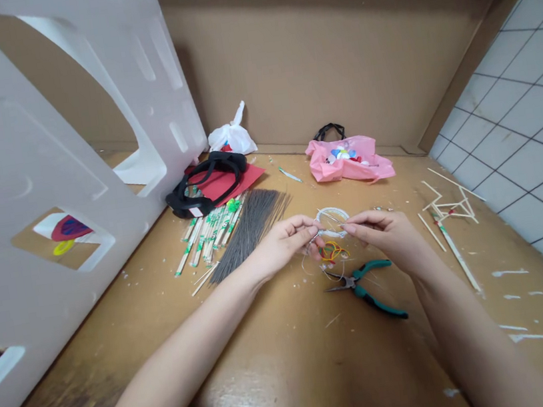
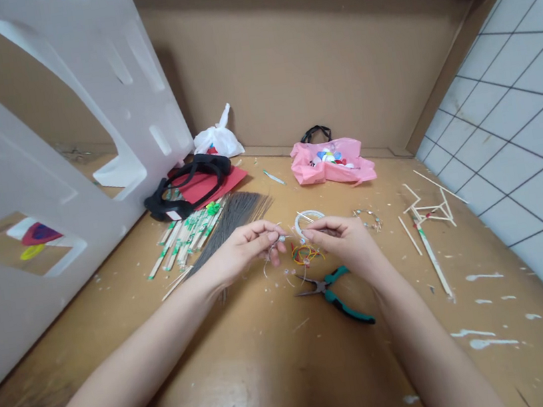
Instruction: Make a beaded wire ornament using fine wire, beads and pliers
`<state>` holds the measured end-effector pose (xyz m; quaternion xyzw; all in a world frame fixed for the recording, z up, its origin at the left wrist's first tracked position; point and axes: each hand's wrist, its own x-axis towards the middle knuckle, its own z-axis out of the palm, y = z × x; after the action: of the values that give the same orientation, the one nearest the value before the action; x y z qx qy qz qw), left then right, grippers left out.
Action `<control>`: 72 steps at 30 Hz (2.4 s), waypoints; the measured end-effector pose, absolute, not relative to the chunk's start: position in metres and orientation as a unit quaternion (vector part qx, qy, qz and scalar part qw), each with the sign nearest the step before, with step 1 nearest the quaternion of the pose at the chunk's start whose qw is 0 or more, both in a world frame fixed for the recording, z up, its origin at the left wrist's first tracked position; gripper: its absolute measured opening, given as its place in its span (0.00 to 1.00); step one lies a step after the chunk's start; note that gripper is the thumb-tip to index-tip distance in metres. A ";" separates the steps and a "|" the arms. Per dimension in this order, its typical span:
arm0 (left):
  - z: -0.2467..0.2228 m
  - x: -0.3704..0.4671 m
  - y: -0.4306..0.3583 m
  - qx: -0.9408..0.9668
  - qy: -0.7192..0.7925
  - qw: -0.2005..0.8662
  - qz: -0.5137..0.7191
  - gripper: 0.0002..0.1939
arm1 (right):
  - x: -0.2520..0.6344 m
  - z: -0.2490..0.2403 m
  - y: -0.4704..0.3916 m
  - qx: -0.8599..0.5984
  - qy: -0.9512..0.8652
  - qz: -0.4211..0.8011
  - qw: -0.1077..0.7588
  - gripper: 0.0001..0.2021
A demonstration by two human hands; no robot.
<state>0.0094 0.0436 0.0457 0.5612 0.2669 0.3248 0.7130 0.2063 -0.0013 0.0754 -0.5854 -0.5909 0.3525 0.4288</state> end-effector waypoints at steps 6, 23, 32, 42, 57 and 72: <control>0.046 0.010 0.043 0.562 0.267 0.709 0.331 0.12 | 0.208 0.076 -0.002 -0.591 -0.589 0.349 0.426 0.12; 0.045 0.011 0.044 0.571 0.278 0.695 0.337 0.11 | 0.208 0.078 -0.003 -0.599 -0.582 0.350 0.424 0.12; 0.046 0.010 0.044 0.572 0.278 0.694 0.338 0.11 | 0.209 0.077 -0.002 -0.600 -0.581 0.350 0.423 0.12; 0.042 0.014 0.044 0.586 0.284 0.677 0.342 0.09 | 0.208 0.075 -0.002 -0.593 -0.604 0.340 0.410 0.13; 0.044 0.013 0.043 0.591 0.279 0.669 0.354 0.09 | 0.210 0.073 0.000 -0.588 -0.591 0.354 0.423 0.12; 0.042 0.012 0.044 0.578 0.264 0.665 0.391 0.09 | 0.214 0.075 0.002 -0.591 -0.586 0.390 0.394 0.15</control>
<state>0.0118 0.0445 0.0425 0.5784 0.2642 0.3910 0.6654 0.2139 0.0015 0.0750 -0.5910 -0.5863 0.3900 0.3936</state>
